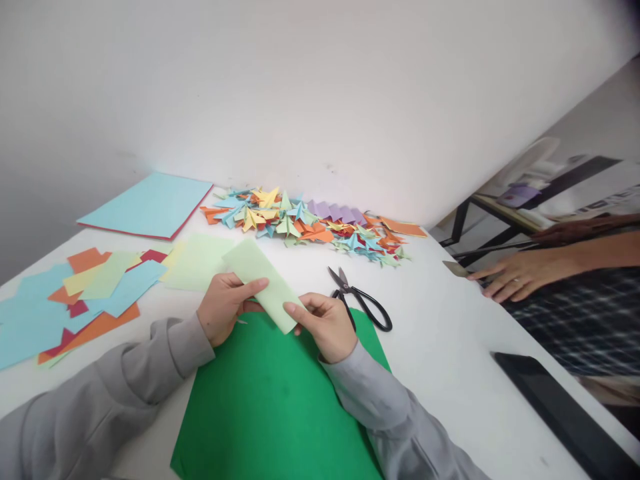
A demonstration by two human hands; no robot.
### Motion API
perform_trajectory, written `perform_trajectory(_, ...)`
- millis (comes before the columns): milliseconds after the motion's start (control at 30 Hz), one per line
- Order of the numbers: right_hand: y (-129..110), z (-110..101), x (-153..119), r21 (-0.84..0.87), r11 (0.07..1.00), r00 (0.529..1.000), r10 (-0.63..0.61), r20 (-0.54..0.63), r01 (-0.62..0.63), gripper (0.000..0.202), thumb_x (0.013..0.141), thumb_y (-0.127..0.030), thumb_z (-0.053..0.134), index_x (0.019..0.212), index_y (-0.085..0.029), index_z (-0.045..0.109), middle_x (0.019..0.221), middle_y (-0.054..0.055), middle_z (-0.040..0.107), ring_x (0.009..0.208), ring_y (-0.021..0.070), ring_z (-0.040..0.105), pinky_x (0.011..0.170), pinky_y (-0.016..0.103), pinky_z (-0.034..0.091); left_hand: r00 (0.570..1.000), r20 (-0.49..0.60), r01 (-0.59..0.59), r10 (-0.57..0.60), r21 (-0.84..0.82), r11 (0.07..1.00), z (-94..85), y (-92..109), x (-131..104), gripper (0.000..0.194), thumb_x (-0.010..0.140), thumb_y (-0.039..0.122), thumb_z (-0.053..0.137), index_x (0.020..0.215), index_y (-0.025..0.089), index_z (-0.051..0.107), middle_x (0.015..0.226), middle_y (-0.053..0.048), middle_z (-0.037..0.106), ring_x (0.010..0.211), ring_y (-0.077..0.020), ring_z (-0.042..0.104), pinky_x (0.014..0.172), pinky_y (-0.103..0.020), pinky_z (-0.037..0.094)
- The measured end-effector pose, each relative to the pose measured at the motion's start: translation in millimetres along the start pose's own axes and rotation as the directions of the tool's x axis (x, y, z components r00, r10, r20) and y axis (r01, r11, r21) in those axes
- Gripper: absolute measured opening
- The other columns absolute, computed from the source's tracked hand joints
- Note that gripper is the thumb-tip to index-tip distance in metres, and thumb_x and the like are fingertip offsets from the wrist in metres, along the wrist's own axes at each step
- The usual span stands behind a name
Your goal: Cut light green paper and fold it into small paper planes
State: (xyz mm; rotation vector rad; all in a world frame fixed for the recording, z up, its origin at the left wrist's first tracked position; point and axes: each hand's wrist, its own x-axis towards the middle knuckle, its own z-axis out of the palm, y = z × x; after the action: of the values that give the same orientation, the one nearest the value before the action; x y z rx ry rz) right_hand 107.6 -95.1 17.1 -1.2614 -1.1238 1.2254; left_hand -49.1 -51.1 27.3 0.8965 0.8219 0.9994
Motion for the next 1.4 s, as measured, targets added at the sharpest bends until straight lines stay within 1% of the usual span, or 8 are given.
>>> perform_trajectory(233,0,0,0,-0.005,1.000,1.000,-0.004,0.005,0.004,0.029,0.057,-0.042,0.071,0.055,-0.015,0.061,0.043,-0.002,0.057,0.036,0.0065,0.045,0.038,0.019,0.035,1.000,0.000,0.008,-0.008,0.000,1.000,0.7,1,-1,0.024,0.061,0.024,0.071,0.080,0.010,0.068,0.082,-0.008,0.069,0.071,-0.0209,0.064,0.058,-0.031,0.054)
perform_trajectory(433,2,0,0,-0.022,0.999,0.997,0.048,0.060,-0.047,0.029,0.051,-0.038,0.075,0.052,-0.015,0.059,0.041,-0.004,0.054,0.034,0.0066,0.043,0.035,0.020,0.034,0.998,-0.004,0.065,-0.065,0.068,0.996,0.9,0,-3,0.029,0.057,0.027,0.073,0.079,0.009,0.069,0.077,-0.009,0.069,0.065,-0.0203,0.064,0.055,-0.031,0.053)
perform_trajectory(567,5,1,0,-0.030,0.998,0.994,0.051,0.096,-0.048,0.028,0.055,-0.038,0.073,0.054,-0.015,0.057,0.040,-0.004,0.053,0.033,0.0058,0.041,0.033,0.019,0.032,0.994,0.009,0.105,-0.107,0.115,0.988,1.4,-1,-3,0.029,0.056,0.028,0.073,0.077,0.008,0.069,0.072,-0.009,0.069,0.061,-0.0187,0.062,0.053,-0.030,0.053)
perform_trajectory(700,6,1,1,-0.015,0.999,0.993,0.049,0.105,-0.048,0.028,0.056,-0.038,0.072,0.053,-0.015,0.057,0.040,-0.004,0.053,0.033,0.0055,0.041,0.032,0.018,0.031,0.993,0.018,0.112,-0.115,0.128,0.985,1.0,-1,-2,0.029,0.055,0.027,0.074,0.077,0.009,0.069,0.072,-0.008,0.069,0.061,-0.0184,0.062,0.053,-0.030,0.053)
perform_trajectory(900,6,0,1,0.040,0.994,0.987,0.100,0.127,-0.106,0.031,0.052,-0.041,0.074,0.053,-0.015,0.058,0.041,-0.003,0.056,0.032,0.0060,0.042,0.032,0.019,0.034,0.988,0.027,0.148,-0.153,0.131,0.980,0.9,0,-3,0.028,0.054,0.026,0.074,0.076,0.009,0.069,0.073,-0.009,0.068,0.060,-0.0173,0.061,0.051,-0.029,0.052)
perform_trajectory(1200,11,-5,6,0.102,0.974,0.965,0.183,0.190,-0.205,0.029,0.050,-0.036,0.077,0.050,-0.014,0.057,0.039,-0.004,0.055,0.031,0.0054,0.043,0.031,0.017,0.031,0.982,0.049,0.172,-0.180,0.144,0.975,1.2,0,-2,0.027,0.055,0.025,0.074,0.076,0.009,0.069,0.073,-0.010,0.068,0.057,-0.0163,0.060,0.047,-0.026,0.052)
perform_trajectory(1400,11,-6,6,0.084,0.980,0.965,0.159,0.208,-0.179,0.029,0.050,-0.035,0.077,0.049,-0.015,0.056,0.038,-0.005,0.053,0.029,0.0040,0.039,0.029,0.016,0.028,0.980,0.067,0.173,-0.185,0.157,0.972,-0.4,0,-2,0.030,0.056,0.027,0.074,0.079,0.009,0.069,0.076,-0.011,0.069,0.061,-0.0187,0.062,0.051,-0.029,0.053)
